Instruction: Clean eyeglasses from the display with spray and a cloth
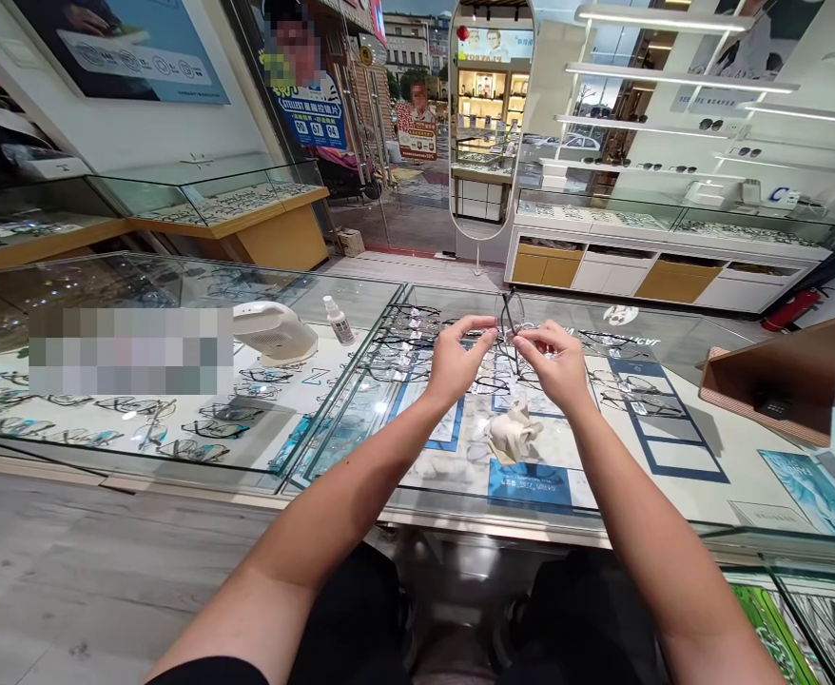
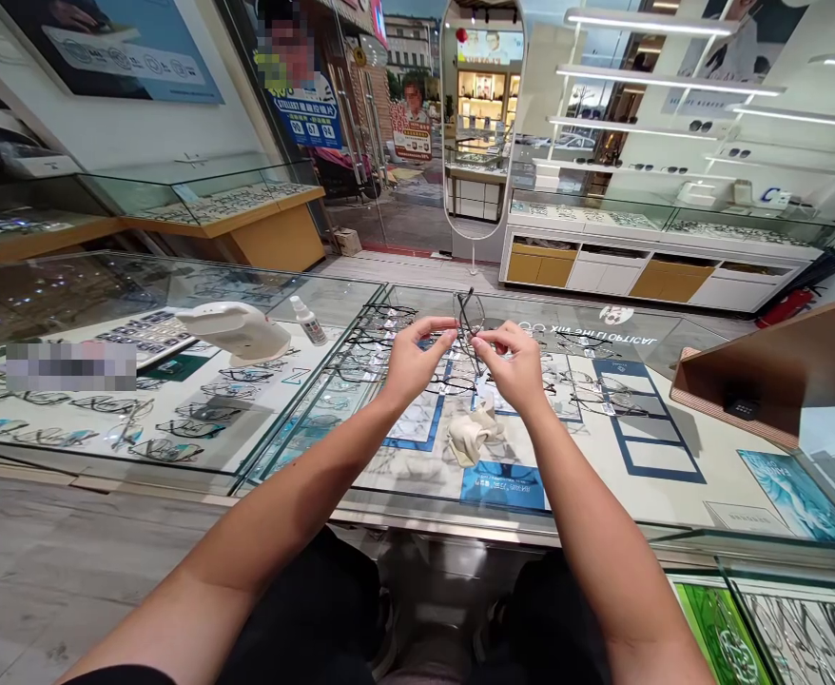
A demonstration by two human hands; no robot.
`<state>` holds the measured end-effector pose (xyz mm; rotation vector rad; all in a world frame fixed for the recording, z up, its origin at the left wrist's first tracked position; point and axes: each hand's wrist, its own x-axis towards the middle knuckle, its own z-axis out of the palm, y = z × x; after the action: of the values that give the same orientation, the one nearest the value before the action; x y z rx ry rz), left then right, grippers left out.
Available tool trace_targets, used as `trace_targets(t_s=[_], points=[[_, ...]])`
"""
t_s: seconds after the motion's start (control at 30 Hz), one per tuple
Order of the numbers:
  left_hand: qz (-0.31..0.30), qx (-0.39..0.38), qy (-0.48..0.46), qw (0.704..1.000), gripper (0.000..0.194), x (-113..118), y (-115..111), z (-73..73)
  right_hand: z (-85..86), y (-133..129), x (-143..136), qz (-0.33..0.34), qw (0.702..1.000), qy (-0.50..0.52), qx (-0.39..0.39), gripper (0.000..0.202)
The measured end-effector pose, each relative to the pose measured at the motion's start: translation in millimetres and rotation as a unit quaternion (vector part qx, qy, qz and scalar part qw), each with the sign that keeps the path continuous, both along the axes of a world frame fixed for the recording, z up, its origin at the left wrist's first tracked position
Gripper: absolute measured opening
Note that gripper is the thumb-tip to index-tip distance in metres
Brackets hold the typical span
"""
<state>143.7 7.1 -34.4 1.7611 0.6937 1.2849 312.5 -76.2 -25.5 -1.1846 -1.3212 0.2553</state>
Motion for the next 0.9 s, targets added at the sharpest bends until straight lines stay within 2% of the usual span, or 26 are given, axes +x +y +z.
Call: trace_targets(t_s=[0.17, 0.3, 0.5, 0.63, 0.8, 0.9], points=[[-0.048, -0.103, -0.069, 0.991, 0.039, 4.7, 5.2, -6.0, -2.6, 1.1, -0.5, 0.003, 1.000, -0.014, -0.004, 0.020], [-0.062, -0.133, -0.100, 0.984, 0.049, 6.7, 5.5, -7.7, -4.3, 1.8, -1.9, 0.007, 1.000, -0.014, -0.005, 0.023], [-0.072, -0.138, -0.091, 0.984, 0.049, 7.2, 4.2, -7.3, -7.0, 3.4, -3.5, 0.010, 1.000, -0.012, -0.008, 0.023], [-0.099, -0.152, -0.101, 0.978, 0.052, 9.3, 4.6, -8.2, -7.1, 2.7, -5.8, 0.004, 1.000, 0.017, -0.014, 0.024], [-0.111, -0.183, -0.093, 0.972, 0.047, 6.3, 12.7, -6.3, -0.4, -3.7, -7.8, -0.007, 1.000, -0.023, 0.003, 0.020], [-0.140, -0.230, -0.058, 0.961, 0.045, -0.5, 20.2, -2.1, 5.9, -4.3, 3.3, -0.042, 0.998, 0.047, 0.017, 0.019]])
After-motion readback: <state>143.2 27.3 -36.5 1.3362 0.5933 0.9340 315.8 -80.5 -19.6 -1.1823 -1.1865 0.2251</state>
